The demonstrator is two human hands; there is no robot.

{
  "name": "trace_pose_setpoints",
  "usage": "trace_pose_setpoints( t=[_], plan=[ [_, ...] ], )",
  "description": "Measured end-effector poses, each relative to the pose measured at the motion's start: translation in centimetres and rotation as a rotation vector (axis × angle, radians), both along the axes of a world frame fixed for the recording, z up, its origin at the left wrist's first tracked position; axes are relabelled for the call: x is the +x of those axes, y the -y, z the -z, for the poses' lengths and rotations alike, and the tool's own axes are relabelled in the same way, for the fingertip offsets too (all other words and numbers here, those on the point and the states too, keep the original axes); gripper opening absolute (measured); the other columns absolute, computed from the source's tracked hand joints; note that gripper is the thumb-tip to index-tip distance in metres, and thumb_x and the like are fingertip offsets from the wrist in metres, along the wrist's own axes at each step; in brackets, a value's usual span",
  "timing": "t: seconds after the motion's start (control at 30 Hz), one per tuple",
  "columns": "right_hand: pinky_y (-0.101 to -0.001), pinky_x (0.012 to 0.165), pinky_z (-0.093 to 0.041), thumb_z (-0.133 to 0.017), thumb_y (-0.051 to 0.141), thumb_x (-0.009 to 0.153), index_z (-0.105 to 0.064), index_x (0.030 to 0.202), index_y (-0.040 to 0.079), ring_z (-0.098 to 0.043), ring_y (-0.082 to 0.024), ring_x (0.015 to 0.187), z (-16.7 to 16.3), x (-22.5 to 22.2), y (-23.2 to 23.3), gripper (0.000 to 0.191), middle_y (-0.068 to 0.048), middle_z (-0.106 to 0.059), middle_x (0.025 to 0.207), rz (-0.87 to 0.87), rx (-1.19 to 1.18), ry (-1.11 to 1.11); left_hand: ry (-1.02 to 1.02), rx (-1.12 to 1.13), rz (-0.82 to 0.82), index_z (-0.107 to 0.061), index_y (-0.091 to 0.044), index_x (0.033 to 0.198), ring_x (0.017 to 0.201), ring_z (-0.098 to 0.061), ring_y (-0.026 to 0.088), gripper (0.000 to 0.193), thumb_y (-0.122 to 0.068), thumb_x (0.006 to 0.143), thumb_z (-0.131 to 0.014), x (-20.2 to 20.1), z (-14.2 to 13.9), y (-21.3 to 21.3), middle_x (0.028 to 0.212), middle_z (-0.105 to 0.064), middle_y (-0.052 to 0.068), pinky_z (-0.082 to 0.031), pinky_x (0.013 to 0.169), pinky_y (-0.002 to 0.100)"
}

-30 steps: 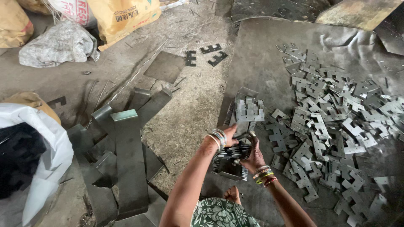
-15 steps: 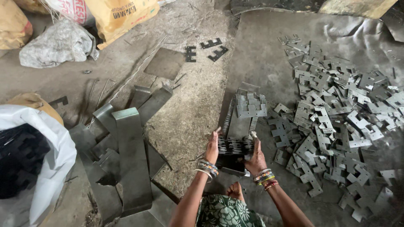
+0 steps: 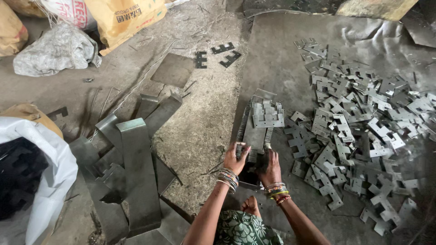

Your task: The person sits on the floor and repeatedly picks up small metal brackets from a large pile, aligns them, and stacks them into a neat pile. The person handles the brackets one at a time, occasionally adjusting the stack to keep it aligned.

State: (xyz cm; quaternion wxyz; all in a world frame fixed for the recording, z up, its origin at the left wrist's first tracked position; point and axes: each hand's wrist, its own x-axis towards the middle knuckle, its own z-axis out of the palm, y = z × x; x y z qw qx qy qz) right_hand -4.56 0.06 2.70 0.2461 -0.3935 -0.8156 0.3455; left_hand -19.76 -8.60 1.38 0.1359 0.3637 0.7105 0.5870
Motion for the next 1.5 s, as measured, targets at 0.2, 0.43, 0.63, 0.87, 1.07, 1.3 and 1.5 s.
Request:
trace_pose_setpoints(
  t=[0.2,0.43,0.63,0.87,1.07,1.3,1.5],
  plan=[
    [-0.0547,0.112,-0.029,-0.095,0.014,0.065,-0.023,0.151,-0.002,-0.026,-0.048,0.143,-2.3,-0.7,-4.9,0.113,-0.028,-0.026,0.156,-0.293,0.053,0.194,-0.283,-0.014,-0.155,-0.065,0.001,0.103,0.091,-0.066,0.043,0.033,-0.032,0.097,-0.068,-0.7,1.5,-0.7,0.099,-0.069,0.023,-0.053,0.079,0.049],
    [-0.0462,0.112,-0.047,-0.085,0.020,0.068,-0.045,0.143,0.013,-0.052,-0.041,0.134,-5.6,-3.5,-13.0,0.085,-0.017,-0.055,0.143,-0.138,0.410,0.258,-0.220,0.023,-0.143,-0.066,0.003,0.098,0.083,-0.067,0.044,0.026,-0.023,0.097,-0.069,-0.3,1.4,0.0,0.089,-0.069,0.025,-0.054,0.072,0.048],
    [-0.0591,0.089,-0.047,-0.072,0.033,0.087,-0.056,0.147,0.007,-0.056,-0.056,0.113,-6.9,-6.4,-18.2,0.067,-0.039,-0.059,0.126,0.090,-0.312,0.305,-0.043,0.183,-0.103,-0.065,0.000,0.103,0.073,-0.073,0.034,0.017,-0.015,0.095,-0.063,0.2,-1.0,0.6,0.087,-0.072,0.019,-0.058,0.062,0.043],
    [-0.0469,0.068,-0.055,-0.078,0.006,0.070,-0.055,0.142,0.013,-0.067,-0.032,0.078,-6.9,-7.6,-19.9,0.076,-0.023,-0.072,0.093,0.077,-0.297,0.325,-0.111,0.131,-0.137,-0.065,0.002,0.099,0.076,-0.070,0.035,0.014,-0.012,0.096,-0.068,0.6,-1.4,0.6,0.086,-0.069,0.021,-0.054,0.063,0.044],
    [-0.0358,0.089,-0.049,-0.099,0.016,0.059,-0.059,0.126,0.008,-0.058,-0.029,0.112,-6.1,-6.8,-18.6,0.078,-0.017,-0.062,0.129,-0.101,-0.020,0.247,-0.032,0.065,-0.059,-0.065,0.000,0.097,0.072,-0.070,0.033,0.014,-0.014,0.098,-0.065,0.2,-0.7,0.7,0.083,-0.068,0.018,-0.054,0.063,0.043],
    [-0.0373,0.094,-0.057,-0.084,0.022,0.070,-0.065,0.127,0.013,-0.067,-0.025,0.109,-5.1,-5.1,-15.5,0.060,-0.009,-0.070,0.125,-0.107,-0.131,0.323,-0.173,0.102,-0.169,-0.060,0.004,0.121,0.119,-0.056,0.044,0.036,-0.017,0.093,-0.071,0.4,-1.2,0.4,0.132,-0.053,0.026,-0.052,0.093,0.051],
    [-0.0384,0.098,-0.055,-0.082,0.025,0.076,-0.061,0.129,0.010,-0.066,-0.027,0.112,-4.2,-4.6,-12.8,0.058,-0.009,-0.066,0.122,-0.448,-0.158,0.259,-0.365,0.156,-0.196,-0.063,-0.003,0.100,0.139,-0.034,0.055,0.021,-0.012,0.087,-0.077,0.4,-1.8,0.6,0.152,-0.039,0.030,-0.041,0.107,0.057]
  ],
)
